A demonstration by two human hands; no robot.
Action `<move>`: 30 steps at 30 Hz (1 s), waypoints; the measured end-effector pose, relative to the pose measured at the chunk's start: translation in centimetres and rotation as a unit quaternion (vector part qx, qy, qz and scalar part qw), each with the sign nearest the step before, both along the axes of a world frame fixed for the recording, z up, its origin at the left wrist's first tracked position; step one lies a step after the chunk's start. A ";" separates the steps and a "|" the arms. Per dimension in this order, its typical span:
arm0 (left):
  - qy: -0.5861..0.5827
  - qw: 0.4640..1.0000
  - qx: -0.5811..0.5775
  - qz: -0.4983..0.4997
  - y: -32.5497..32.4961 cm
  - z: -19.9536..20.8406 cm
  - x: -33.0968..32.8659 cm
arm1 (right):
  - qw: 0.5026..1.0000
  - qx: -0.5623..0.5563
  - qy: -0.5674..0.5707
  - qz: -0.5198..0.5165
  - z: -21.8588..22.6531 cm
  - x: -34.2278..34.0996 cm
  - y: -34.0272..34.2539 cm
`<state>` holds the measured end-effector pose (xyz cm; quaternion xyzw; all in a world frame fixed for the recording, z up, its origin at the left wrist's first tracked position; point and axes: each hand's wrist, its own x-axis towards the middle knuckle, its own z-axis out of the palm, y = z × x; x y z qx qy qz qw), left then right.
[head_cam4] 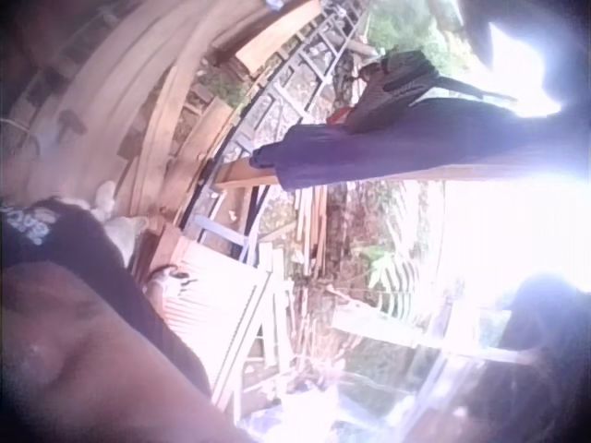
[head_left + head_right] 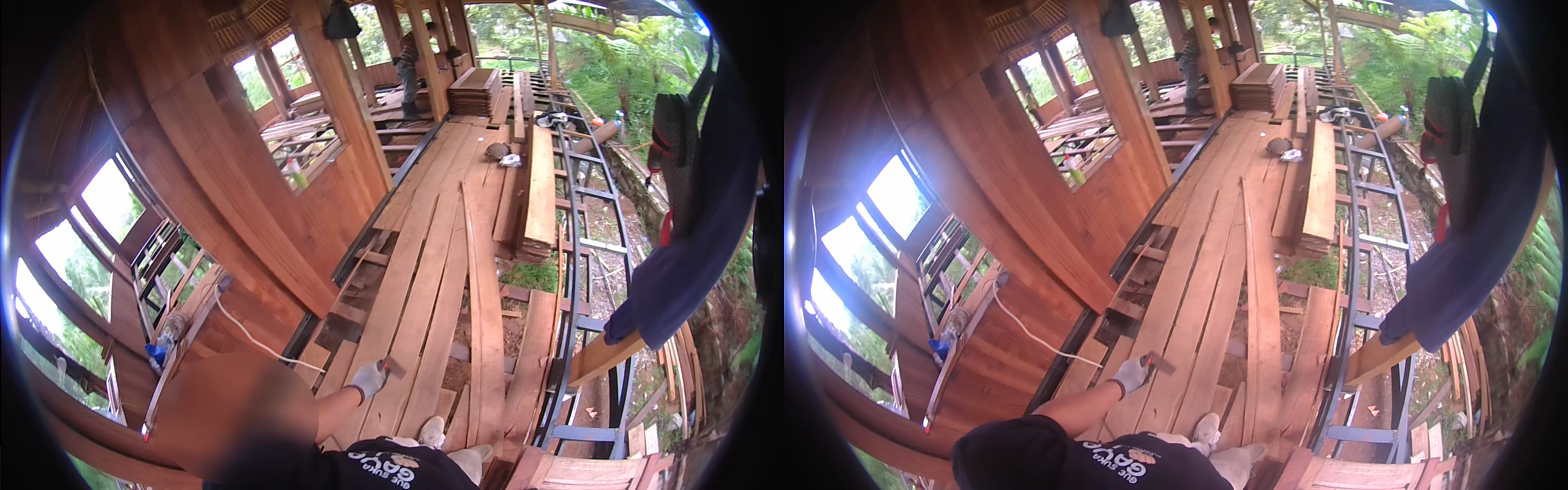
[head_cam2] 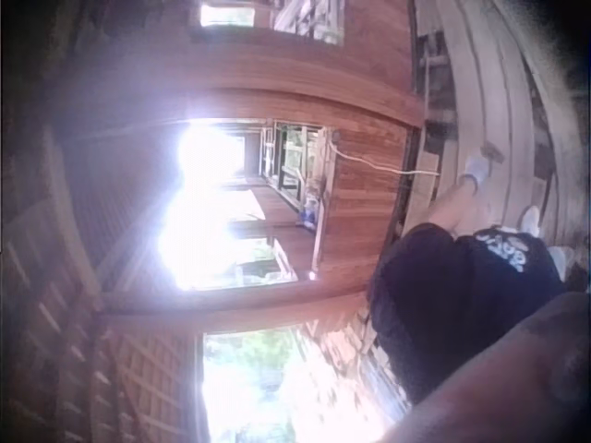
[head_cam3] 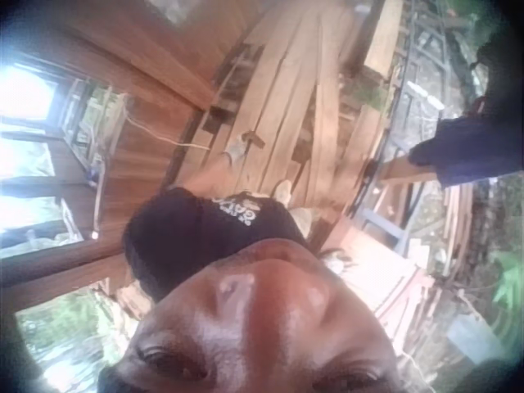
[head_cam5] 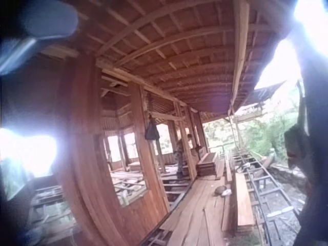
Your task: The person uses a combination square and a pencil to measure and mark lines on a large wooden panel. They repeatedly reposition the square along the panel's edges and draw straight lines to guide subsequent cuts.
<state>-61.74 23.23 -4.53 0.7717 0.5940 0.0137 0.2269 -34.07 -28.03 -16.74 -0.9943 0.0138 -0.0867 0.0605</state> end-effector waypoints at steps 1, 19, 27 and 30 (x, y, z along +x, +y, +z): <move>-0.096 0.994 -0.041 0.015 1.9 2.6 2.4 | 1.000 0.002 0.002 -0.004 0.1 0.1 0.2; -0.684 0.714 0.142 0.035 18.6 32.2 18.8 | 0.993 0.003 0.114 -0.031 1.3 -0.6 0.2; -0.685 0.682 -0.088 0.242 2.1 15.1 9.8 | 0.996 0.018 0.087 0.025 -3.1 -0.3 -2.0; -0.644 0.685 -0.180 0.289 -2.6 11.9 12.2 | 0.994 -0.002 0.109 0.013 -8.3 0.0 -3.3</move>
